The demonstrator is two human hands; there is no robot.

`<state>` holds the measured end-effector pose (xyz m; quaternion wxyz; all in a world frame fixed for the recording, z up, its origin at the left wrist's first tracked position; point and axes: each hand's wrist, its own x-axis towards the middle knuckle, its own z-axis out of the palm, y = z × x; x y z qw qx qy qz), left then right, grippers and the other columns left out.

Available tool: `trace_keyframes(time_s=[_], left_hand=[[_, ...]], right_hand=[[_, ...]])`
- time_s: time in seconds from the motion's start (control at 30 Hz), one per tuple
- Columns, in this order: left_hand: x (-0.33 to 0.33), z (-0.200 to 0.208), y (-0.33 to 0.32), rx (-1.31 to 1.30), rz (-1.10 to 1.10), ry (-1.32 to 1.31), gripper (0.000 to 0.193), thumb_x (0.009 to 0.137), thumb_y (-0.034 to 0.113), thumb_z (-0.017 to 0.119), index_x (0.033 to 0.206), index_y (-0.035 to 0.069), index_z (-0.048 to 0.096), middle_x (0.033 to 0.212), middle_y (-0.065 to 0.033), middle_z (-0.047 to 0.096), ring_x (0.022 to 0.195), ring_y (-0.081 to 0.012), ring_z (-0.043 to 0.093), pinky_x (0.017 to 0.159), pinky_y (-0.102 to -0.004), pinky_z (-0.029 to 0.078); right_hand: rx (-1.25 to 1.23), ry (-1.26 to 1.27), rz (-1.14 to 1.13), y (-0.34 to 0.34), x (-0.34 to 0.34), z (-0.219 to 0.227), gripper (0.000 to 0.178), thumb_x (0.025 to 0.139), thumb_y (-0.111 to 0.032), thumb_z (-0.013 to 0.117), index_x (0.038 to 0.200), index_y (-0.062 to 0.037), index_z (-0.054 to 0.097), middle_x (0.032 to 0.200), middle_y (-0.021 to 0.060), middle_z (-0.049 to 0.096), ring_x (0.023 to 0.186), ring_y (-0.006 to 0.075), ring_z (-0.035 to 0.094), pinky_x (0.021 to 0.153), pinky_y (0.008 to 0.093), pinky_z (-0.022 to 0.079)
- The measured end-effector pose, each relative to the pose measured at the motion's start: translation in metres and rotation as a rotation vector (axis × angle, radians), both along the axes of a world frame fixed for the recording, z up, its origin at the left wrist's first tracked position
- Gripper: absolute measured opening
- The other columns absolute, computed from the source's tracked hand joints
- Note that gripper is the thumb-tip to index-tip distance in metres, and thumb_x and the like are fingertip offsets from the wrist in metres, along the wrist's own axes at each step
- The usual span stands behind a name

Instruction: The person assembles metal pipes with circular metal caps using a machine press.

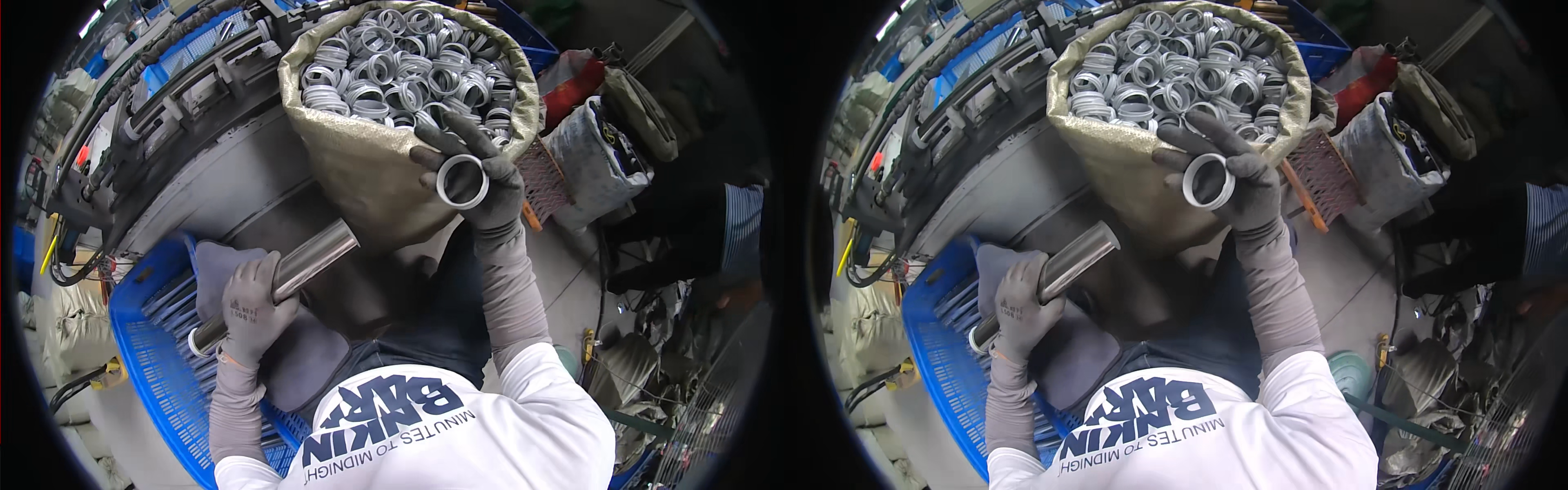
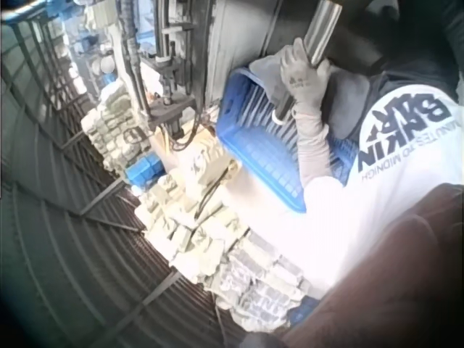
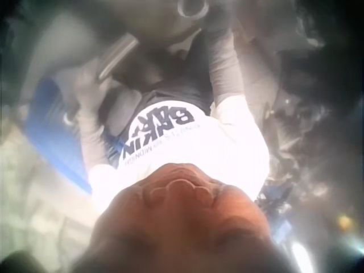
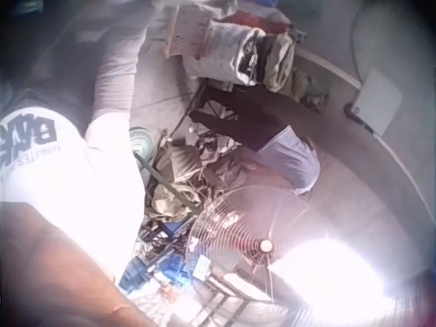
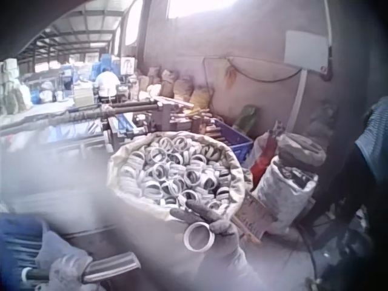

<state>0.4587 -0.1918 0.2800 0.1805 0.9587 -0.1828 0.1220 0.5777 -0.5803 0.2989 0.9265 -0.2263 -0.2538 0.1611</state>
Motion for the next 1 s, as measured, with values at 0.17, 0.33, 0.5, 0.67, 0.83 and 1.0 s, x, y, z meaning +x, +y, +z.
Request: trace_keyframes(time_s=[0.17, 0.33, 0.5, 0.67, 0.83, 1.0], left_hand=[[0.0, 0.007, 0.0, -0.029, 0.003, -0.028, 0.059, 0.073, 0.02, 0.08, 0.129, 0.003, 0.067, 0.105, -0.0169, 0.07, 0.099, -0.0388, 0.067, 0.086, -0.0496, 0.053], [-0.003, 0.015, -0.007, -0.048, -0.041, -0.006, 0.06, 0.072, 0.022, 0.08, 0.128, 0.003, 0.067, 0.105, -0.0171, 0.07, 0.099, -0.0386, 0.068, 0.085, -0.0489, 0.053], [-0.004, 0.005, -0.006, 0.0, -0.027, -0.007, 0.061, 0.072, 0.022, 0.08, 0.129, 0.004, 0.067, 0.106, -0.0158, 0.071, 0.099, -0.0373, 0.068, 0.085, -0.0488, 0.054], [-0.002, 0.002, -0.01, -0.018, -0.008, 0.036, 0.06, 0.074, 0.02, 0.08, 0.129, 0.004, 0.067, 0.108, -0.018, 0.071, 0.099, -0.0397, 0.069, 0.086, -0.0493, 0.054], [0.0, -0.004, -0.009, 0.014, 0.013, 0.04, 0.06, 0.074, 0.02, 0.08, 0.13, 0.004, 0.066, 0.107, -0.018, 0.071, 0.098, -0.0395, 0.069, 0.085, -0.0495, 0.054], [0.002, 0.0, -0.01, 0.015, -0.018, 0.058, 0.061, 0.074, 0.02, 0.08, 0.131, 0.003, 0.065, 0.107, -0.0174, 0.07, 0.097, -0.0394, 0.069, 0.085, -0.0494, 0.055]], right_hand=[[-0.113, 0.075, 0.101, 0.029, -0.014, -0.017, 0.087, 0.082, -0.005, 0.063, 0.164, 0.0071, 0.034, 0.162, 0.0364, 0.043, 0.148, 0.0538, 0.046, 0.119, 0.0613, 0.046], [-0.504, 0.078, 0.044, 0.071, -0.036, -0.045, 0.078, 0.088, -0.008, 0.06, 0.161, 0.0077, 0.038, 0.159, 0.0254, 0.051, 0.146, 0.0368, 0.054, 0.12, 0.0498, 0.048], [-0.53, 0.119, -0.134, 0.117, -0.046, -0.053, 0.063, 0.1, -0.02, 0.058, 0.156, 0.0062, 0.047, 0.149, 0.0225, 0.061, 0.131, 0.0321, 0.065, 0.114, 0.0407, 0.051], [-0.721, -0.057, -0.548, 0.138, -0.063, -0.066, 0.052, 0.111, -0.037, 0.052, 0.142, 0.0037, 0.059, 0.129, 0.0171, 0.073, 0.111, 0.0249, 0.074, 0.102, 0.037, 0.059], [-0.568, 0.282, -0.594, 0.162, -0.072, -0.085, 0.047, 0.113, -0.036, 0.051, 0.137, 0.0039, 0.062, 0.12, 0.0172, 0.075, 0.108, 0.0271, 0.076, 0.097, 0.0384, 0.062], [-0.764, 0.141, -0.582, 0.135, -0.051, -0.057, 0.044, 0.114, -0.031, 0.05, 0.13, 0.0062, 0.066, 0.115, 0.0165, 0.076, 0.105, 0.0259, 0.076, 0.097, 0.0368, 0.06]])
